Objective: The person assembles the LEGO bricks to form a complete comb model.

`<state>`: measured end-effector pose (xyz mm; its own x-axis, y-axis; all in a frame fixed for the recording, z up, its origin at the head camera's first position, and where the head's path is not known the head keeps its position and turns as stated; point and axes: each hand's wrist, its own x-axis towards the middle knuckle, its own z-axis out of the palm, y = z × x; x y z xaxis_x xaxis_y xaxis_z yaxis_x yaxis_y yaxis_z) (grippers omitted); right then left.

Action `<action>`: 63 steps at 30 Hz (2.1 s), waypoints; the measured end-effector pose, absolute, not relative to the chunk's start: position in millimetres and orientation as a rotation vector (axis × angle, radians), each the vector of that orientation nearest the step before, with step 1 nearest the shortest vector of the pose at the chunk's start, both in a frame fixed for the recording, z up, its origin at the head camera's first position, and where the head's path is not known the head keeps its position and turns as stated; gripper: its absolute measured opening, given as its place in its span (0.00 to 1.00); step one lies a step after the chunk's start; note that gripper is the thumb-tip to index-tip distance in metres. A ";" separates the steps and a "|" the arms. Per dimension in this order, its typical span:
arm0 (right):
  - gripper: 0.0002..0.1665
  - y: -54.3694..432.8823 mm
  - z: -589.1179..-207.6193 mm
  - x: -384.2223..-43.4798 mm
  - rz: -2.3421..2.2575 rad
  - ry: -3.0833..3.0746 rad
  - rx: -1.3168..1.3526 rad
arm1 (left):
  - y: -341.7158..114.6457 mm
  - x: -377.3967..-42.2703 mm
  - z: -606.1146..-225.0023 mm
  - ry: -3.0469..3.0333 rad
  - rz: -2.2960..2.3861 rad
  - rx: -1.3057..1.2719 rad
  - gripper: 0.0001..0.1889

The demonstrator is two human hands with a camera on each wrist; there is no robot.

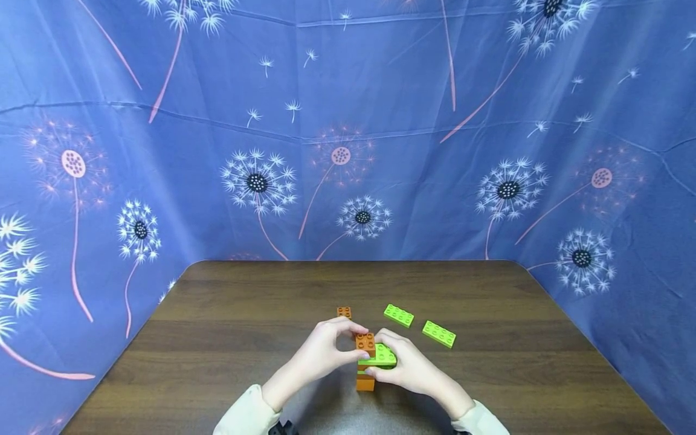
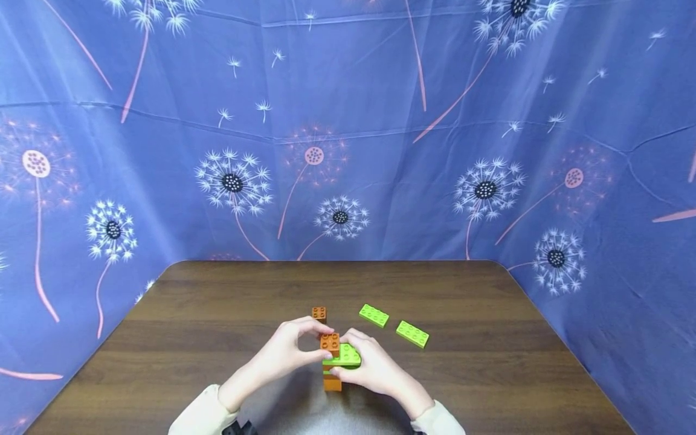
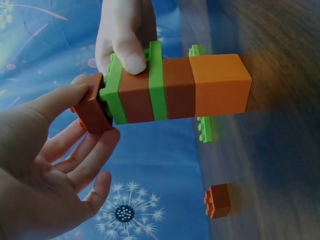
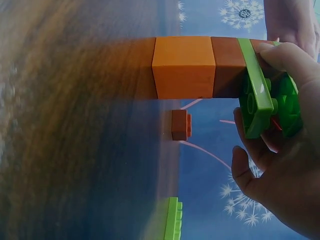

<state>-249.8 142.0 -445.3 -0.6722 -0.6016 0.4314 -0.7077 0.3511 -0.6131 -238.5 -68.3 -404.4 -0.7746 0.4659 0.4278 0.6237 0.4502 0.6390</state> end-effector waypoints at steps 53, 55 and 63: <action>0.17 142.4 -448.8 -250.6 1.265 -2.483 1.193 | -59.2 -233.4 -408.7 -2.509 -1.027 -0.945 0.15; 0.17 142.5 -448.4 -250.7 1.266 -2.480 1.195 | -59.3 -233.3 -409.5 -2.503 -1.020 -0.949 0.15; 0.18 141.6 -449.2 -251.5 1.240 -2.459 1.200 | -59.5 -232.5 -409.3 -2.502 -1.008 -0.933 0.16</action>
<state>-251.5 141.6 -449.2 -0.6729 -0.5940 0.4408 -0.7075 0.3430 -0.6179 -232.5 -59.5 -409.3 -0.7497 0.4615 0.4744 0.6615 0.5462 0.5139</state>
